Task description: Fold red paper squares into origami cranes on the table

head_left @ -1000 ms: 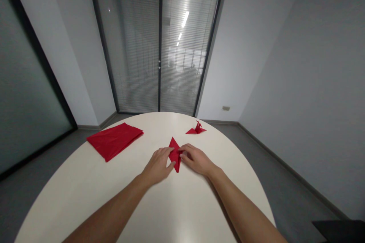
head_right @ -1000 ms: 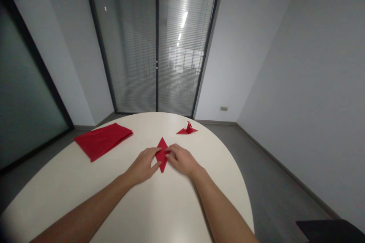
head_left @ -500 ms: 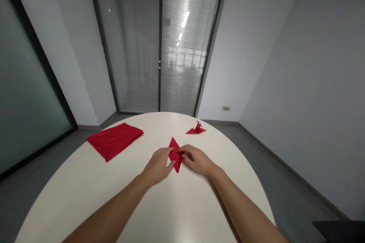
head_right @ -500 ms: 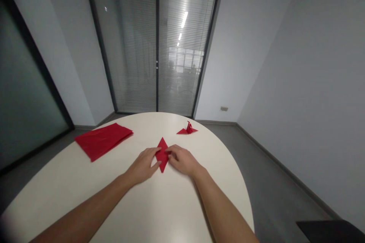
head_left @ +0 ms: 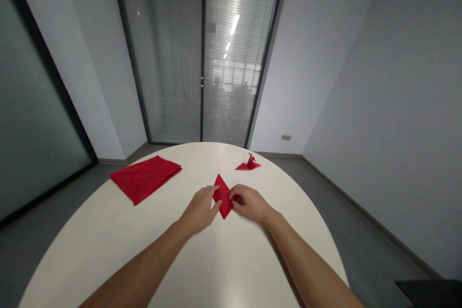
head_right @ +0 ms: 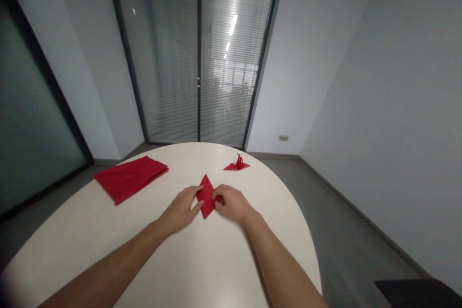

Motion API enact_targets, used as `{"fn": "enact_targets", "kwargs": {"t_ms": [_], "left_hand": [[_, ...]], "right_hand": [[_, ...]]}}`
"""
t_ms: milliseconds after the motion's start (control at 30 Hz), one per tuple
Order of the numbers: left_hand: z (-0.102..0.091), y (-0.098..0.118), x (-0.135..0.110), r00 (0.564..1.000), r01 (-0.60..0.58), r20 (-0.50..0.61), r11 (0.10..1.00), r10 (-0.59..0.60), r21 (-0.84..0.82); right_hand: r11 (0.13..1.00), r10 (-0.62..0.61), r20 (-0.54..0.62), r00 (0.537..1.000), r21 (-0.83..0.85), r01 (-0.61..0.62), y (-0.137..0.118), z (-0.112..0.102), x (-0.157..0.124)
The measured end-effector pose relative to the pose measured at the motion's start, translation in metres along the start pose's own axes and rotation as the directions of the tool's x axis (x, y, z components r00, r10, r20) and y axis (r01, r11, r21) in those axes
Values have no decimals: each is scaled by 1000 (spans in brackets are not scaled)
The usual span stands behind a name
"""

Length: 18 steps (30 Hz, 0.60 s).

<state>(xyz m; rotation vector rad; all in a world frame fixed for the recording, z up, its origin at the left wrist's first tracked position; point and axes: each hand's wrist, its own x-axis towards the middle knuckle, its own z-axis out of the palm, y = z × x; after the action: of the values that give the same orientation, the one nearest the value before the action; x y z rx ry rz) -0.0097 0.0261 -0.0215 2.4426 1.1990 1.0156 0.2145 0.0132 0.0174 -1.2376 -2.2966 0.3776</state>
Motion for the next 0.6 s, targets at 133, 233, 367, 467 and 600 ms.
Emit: {"fn": "enact_targets", "kwargs": {"t_ms": [133, 233, 367, 467, 600], "left_hand": [[-3, 2, 1, 1000, 24, -18, 998, -25, -51], [-4, 2, 1, 999, 45, -19, 997, -46, -65], [-4, 2, 2, 998, 56, -11, 996, -57, -68], [-5, 2, 2, 998, 67, -2, 995, -67, -71], [-7, 4, 2, 996, 86, 3, 993, -86, -79]], "right_hand": [[1000, 23, -7, 1000, -4, -23, 1, 1, 0], [999, 35, -17, 999, -8, -35, 1, 2, 0], [998, 64, -28, 998, 4, -64, 1, 2, 0], [997, 76, -38, 996, 18, -76, 0, 2, 1], [995, 93, -53, 994, 30, -92, 0, 3, 2]]}}
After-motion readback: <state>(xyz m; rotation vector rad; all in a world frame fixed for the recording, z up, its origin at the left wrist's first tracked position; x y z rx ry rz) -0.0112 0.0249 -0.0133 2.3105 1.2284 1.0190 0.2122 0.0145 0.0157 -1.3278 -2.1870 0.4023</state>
